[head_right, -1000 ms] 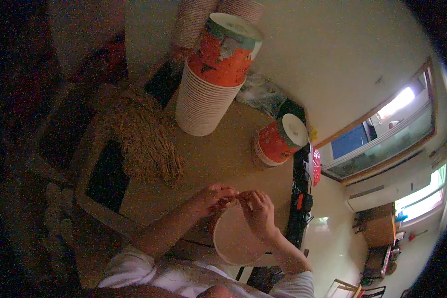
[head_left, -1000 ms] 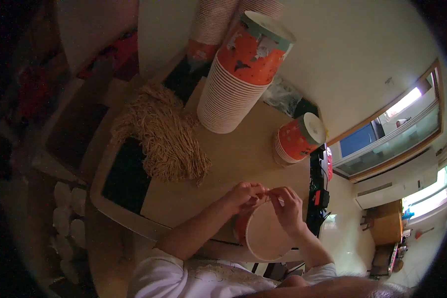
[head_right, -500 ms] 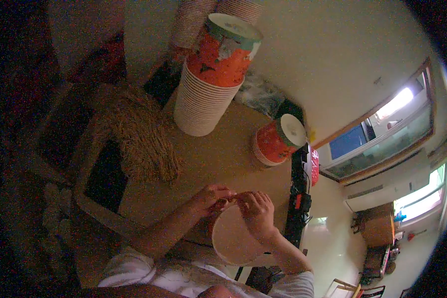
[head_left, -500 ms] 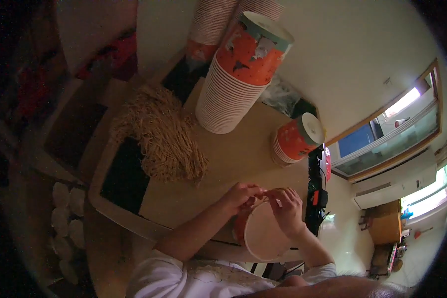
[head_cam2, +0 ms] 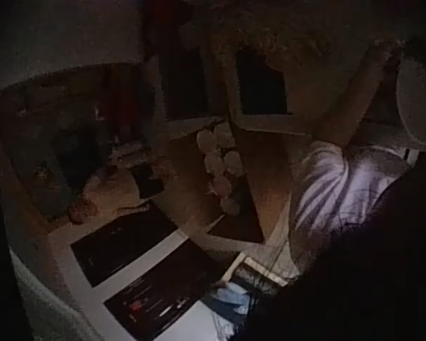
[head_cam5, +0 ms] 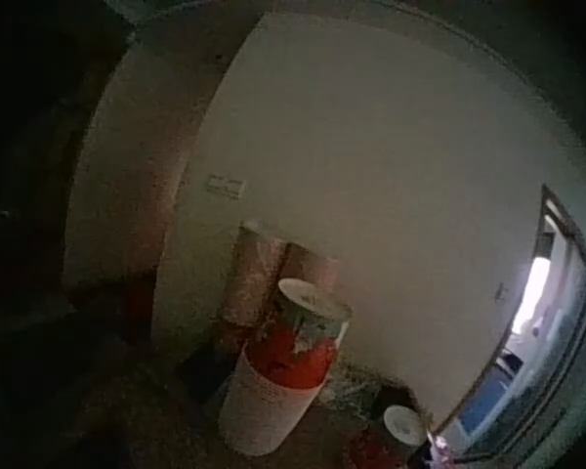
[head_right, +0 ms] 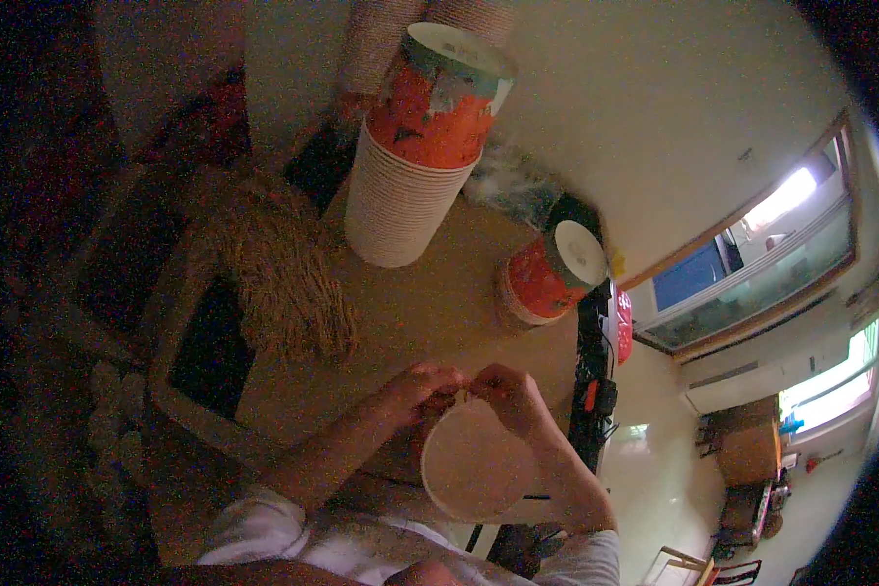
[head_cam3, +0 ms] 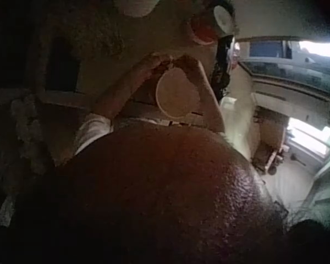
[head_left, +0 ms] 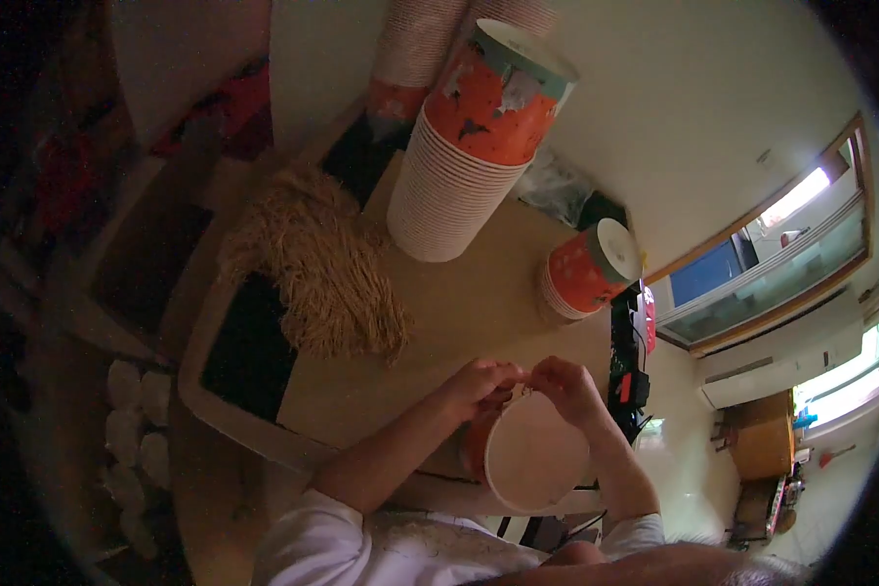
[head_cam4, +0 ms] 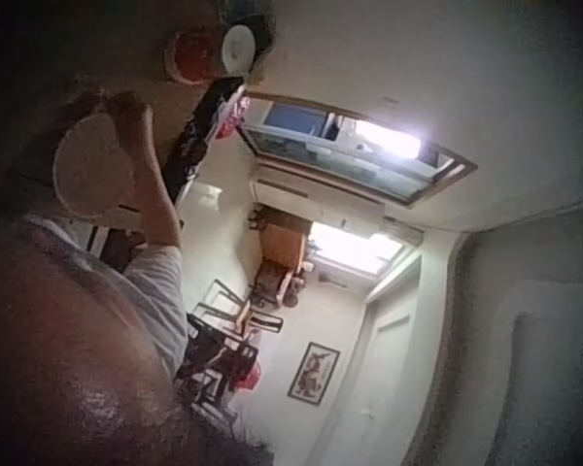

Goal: Attaching carry strings to paper Halloween-themed buckets for product assembly.

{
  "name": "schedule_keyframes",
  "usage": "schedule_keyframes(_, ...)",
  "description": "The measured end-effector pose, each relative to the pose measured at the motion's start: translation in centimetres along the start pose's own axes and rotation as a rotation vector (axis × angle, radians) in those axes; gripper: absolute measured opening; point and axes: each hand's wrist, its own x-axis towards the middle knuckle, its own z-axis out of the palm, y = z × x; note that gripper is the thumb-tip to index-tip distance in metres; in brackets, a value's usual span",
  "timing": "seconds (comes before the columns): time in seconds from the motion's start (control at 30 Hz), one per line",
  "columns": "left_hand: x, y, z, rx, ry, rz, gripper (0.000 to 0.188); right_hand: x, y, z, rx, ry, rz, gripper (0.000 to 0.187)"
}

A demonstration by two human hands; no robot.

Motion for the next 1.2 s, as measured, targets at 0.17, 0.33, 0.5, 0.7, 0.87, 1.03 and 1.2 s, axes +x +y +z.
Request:
schedule_keyframes(0.17, 0.8, -0.7, -1.1, -0.065, -0.013, -0.062, 0.027, -0.6, -2.2, 1.1, -0.004, 0.069, 0.101, 0.008)
schedule_keyframes(0.33, 0.2, 0.1, -1.1, -0.157, -0.061, -0.081, 0.023, -1.3, -3.2, 1.3, -0.484, 0.252, -0.530, 0.011)
schedule_keyframes(0.5, -0.7, 0.7, -0.4, -0.172, -0.179, 0.012, 0.019, -1.8, -4.4, 1.4, -0.543, 0.291, -0.505, 0.013)
schedule_keyframes(0.7, -1.2, 0.9, -0.4, -0.195, -0.195, -0.008, 0.018, -1.8, -4.4, 1.4, -0.608, 0.319, -0.554, 0.015)
schedule_keyframes(0.87, -1.0, 0.2, -1.1, -0.255, -0.164, 0.022, 0.015, -1.8, -4.2, 1.3, -0.635, 0.315, -0.602, 0.018)
schedule_keyframes(1.03, -1.8, 0.9, -0.3, -0.277, -0.100, 0.023, 0.017, -1.9, -4.0, 1.0, -0.688, 0.245, -0.587, 0.022)
schedule_keyframes(1.2, -1.8, 0.3, -0.5, -0.178, -0.044, 0.063, 0.015, -1.9, -3.5, 0.9, -0.495, 0.231, -0.527, 0.017)
